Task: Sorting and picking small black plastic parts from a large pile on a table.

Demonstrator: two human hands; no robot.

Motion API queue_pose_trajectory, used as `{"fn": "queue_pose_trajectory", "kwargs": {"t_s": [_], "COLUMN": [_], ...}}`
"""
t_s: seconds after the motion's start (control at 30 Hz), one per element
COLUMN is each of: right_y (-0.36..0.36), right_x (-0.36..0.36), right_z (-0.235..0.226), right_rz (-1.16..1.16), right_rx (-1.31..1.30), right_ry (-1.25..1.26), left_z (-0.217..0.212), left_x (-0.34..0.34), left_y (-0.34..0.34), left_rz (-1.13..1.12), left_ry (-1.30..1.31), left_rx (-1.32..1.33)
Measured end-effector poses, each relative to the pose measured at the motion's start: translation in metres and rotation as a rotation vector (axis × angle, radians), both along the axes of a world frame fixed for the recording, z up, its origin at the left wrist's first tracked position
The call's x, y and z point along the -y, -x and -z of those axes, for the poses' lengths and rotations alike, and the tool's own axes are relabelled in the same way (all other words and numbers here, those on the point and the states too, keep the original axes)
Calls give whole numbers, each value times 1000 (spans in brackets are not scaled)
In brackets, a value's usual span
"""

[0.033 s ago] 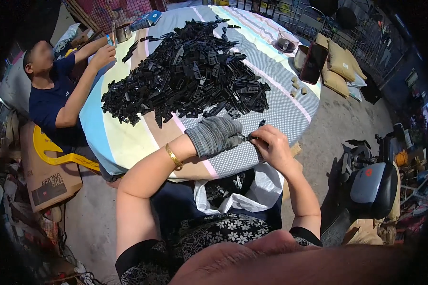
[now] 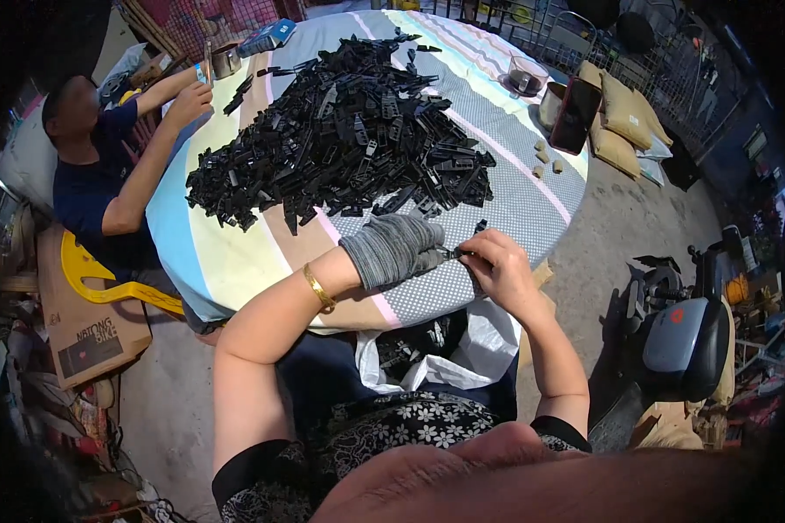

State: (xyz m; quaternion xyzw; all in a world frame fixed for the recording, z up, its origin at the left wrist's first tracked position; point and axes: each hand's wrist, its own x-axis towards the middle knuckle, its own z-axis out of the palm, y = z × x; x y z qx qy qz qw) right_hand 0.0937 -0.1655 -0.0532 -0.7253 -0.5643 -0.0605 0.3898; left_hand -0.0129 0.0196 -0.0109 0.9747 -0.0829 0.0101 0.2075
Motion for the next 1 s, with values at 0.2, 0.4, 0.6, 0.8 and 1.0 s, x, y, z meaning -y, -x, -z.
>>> {"fn": "queue_pose_trajectory", "kwargs": {"t_s": [0.2,0.4,0.6,0.8,1.0], "right_y": [2,0,0,-3,1], "right_x": [-1,-1,-2,-3,-10], "right_z": [0,-1,-2,-1,-3], "right_rz": [63,40,14,-23,-32], "right_rx": [-53,-8,13,63,85], "right_ry": [-15,18,26,-41,-53], "left_z": [-7,1,3,2,2], "left_x": [6,5,5,3,4], "left_y": [2,0,2,2,0], "left_rz": [-10,-13,-25,-10,-6], "left_ry": [-106,-168,-166,-159,-244], "left_rx": [-13,31,63,126,108]}}
